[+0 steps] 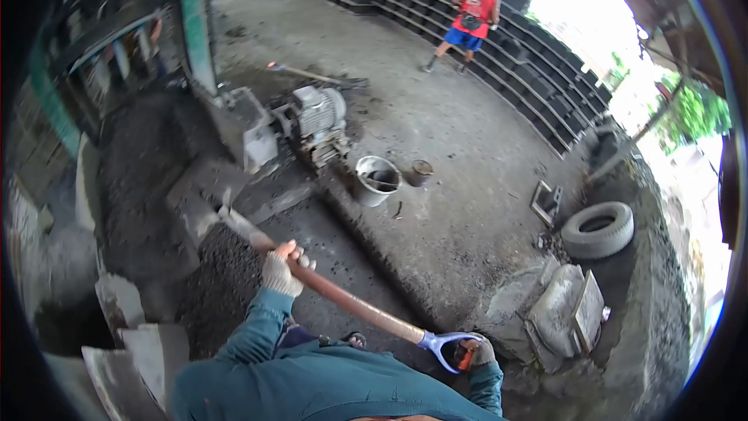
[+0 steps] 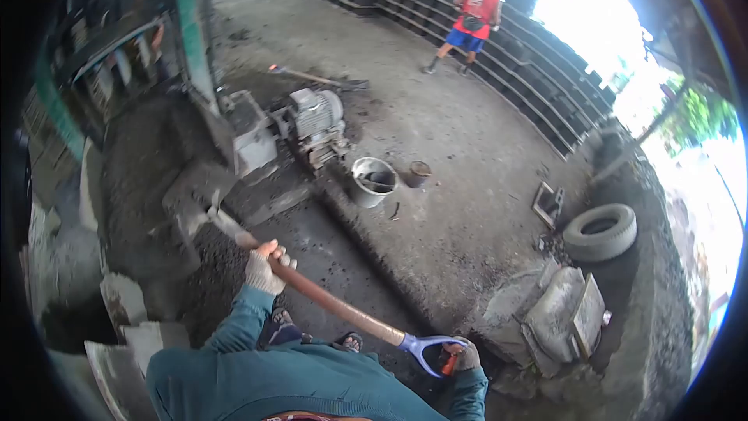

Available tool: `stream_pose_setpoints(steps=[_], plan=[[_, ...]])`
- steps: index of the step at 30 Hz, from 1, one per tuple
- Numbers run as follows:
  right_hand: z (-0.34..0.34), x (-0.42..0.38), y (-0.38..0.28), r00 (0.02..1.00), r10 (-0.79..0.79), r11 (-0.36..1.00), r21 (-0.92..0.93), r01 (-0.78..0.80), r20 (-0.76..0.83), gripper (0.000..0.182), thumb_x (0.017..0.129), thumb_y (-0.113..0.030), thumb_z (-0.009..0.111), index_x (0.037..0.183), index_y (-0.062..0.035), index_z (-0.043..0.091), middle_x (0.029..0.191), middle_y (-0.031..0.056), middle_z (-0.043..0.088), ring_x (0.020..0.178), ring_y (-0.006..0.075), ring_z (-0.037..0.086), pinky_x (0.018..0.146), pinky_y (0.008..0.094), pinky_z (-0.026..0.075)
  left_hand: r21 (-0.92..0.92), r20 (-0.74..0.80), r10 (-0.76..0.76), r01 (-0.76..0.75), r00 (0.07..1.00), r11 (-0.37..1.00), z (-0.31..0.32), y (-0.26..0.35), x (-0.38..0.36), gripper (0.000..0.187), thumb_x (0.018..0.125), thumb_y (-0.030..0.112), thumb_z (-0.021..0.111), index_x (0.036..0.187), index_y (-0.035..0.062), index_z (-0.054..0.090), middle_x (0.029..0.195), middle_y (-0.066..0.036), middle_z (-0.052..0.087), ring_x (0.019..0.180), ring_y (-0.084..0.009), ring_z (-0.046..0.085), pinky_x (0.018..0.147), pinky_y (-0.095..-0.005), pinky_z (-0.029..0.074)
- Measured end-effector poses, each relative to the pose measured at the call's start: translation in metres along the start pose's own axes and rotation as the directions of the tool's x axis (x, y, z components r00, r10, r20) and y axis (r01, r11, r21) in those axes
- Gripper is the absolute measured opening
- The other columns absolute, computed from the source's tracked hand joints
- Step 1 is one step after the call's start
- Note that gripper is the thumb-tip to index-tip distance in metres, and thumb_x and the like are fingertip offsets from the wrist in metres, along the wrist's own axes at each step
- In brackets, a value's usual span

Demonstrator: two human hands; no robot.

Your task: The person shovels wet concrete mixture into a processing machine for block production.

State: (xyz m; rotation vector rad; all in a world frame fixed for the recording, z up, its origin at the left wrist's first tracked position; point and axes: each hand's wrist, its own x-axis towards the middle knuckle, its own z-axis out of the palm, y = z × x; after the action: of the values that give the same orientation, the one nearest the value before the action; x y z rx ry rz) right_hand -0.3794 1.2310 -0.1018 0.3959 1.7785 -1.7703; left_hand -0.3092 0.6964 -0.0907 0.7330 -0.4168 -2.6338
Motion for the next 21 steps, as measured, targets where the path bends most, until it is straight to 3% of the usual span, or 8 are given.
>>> stream_pose_setpoints(steps=[2,3,4,7,9,13,16,21], plan=[[-0.015,-0.022,0.004,0.997,-0.019,0.984,0.179,0.004,0.081,0.017,0.078,-0.016,0.072,0.081,-0.0017,0.063,0.068,0.0088,0.063,0.057,0.0223,0.062,0.056,0.0366,0.054,-0.002,0.010,-0.010,0.010,1.000,1.000,0.003,-0.010,-0.002,0.015,0.088,0.019,0.062,0.080,0.0160,0.050,0.066,0.002,0.051,0.057,-0.0176,0.051,0.065,-0.0417,0.044],[0.003,-0.039,-0.014,0.995,0.000,0.997,0.071,-0.008,0.104,0.013,0.078,-0.013,0.069,0.082,-0.0024,0.063,0.068,0.0085,0.062,0.057,0.0224,0.063,0.055,0.0371,0.055,0.031,-0.011,0.037,-0.036,0.999,0.999,0.007,-0.011,-0.003,0.015,0.089,0.020,0.060,0.079,0.0167,0.050,0.066,0.002,0.051,0.056,-0.0168,0.051,0.064,-0.0408,0.043],[0.008,-0.042,-0.020,0.988,0.002,0.993,0.115,-0.020,0.155,0.013,0.078,-0.013,0.068,0.083,-0.0023,0.063,0.068,0.0086,0.062,0.057,0.0225,0.063,0.054,0.0374,0.056,0.063,0.006,0.054,-0.055,0.999,0.997,0.008,-0.008,-0.003,0.017,0.090,0.021,0.060,0.078,0.0172,0.049,0.066,0.003,0.051,0.055,-0.0162,0.051,0.062,-0.0399,0.043],[0.013,-0.048,-0.030,0.984,0.009,0.986,0.163,-0.039,0.180,0.014,0.078,-0.013,0.068,0.084,-0.0019,0.063,0.068,0.0097,0.063,0.056,0.0235,0.062,0.055,0.0377,0.055,0.050,-0.028,0.068,-0.067,0.997,0.997,0.001,-0.007,0.005,0.027,0.095,0.036,0.060,0.078,0.0181,0.050,0.066,0.003,0.053,0.055,-0.0162,0.053,0.059,-0.0375,0.042],[0.016,-0.047,-0.038,0.968,0.013,0.988,0.148,-0.051,0.250,0.014,0.078,-0.014,0.068,0.084,-0.0019,0.063,0.068,0.0100,0.062,0.056,0.0239,0.062,0.056,0.0379,0.055,-0.013,-0.034,0.092,-0.092,0.995,0.996,0.009,-0.012,0.000,0.038,0.092,0.050,0.061,0.079,0.0164,0.051,0.067,0.000,0.053,0.055,-0.0182,0.052,0.060,-0.0377,0.043],[0.012,-0.039,-0.024,0.974,0.020,0.984,0.168,-0.059,0.226,0.017,0.077,-0.016,0.068,0.081,-0.0021,0.061,0.067,0.0114,0.062,0.055,0.0257,0.061,0.054,0.0389,0.054,-0.199,-0.124,0.030,-0.054,0.992,0.979,0.038,-0.030,-0.031,0.066,0.080,0.082,0.048,0.083,0.0165,0.052,0.068,-0.004,0.052,0.057,-0.0225,0.050,0.062,-0.0410,0.043],[0.032,-0.051,-0.018,0.996,-0.069,0.992,0.107,0.062,0.062,0.022,0.080,-0.021,0.067,0.078,-0.0014,0.058,0.060,0.0123,0.059,0.047,0.0260,0.059,0.045,0.0369,0.053,-0.246,-0.060,-0.023,0.008,0.998,0.969,0.022,-0.029,-0.026,0.072,0.076,0.088,0.045,0.080,0.0168,0.056,0.068,-0.003,0.054,0.057,-0.0244,0.054,0.061,-0.0438,0.044],[0.060,-0.073,-0.011,0.998,-0.055,0.977,0.206,0.048,0.028,0.027,0.077,-0.024,0.071,0.075,0.0005,0.061,0.060,0.0131,0.062,0.047,0.0243,0.060,0.044,0.0365,0.052,-0.245,-0.081,-0.105,0.082,0.991,0.966,0.006,-0.006,-0.012,0.077,0.070,0.094,0.044,0.075,0.0186,0.057,0.060,-0.004,0.055,0.049,-0.0274,0.055,0.057,-0.0478,0.046]])
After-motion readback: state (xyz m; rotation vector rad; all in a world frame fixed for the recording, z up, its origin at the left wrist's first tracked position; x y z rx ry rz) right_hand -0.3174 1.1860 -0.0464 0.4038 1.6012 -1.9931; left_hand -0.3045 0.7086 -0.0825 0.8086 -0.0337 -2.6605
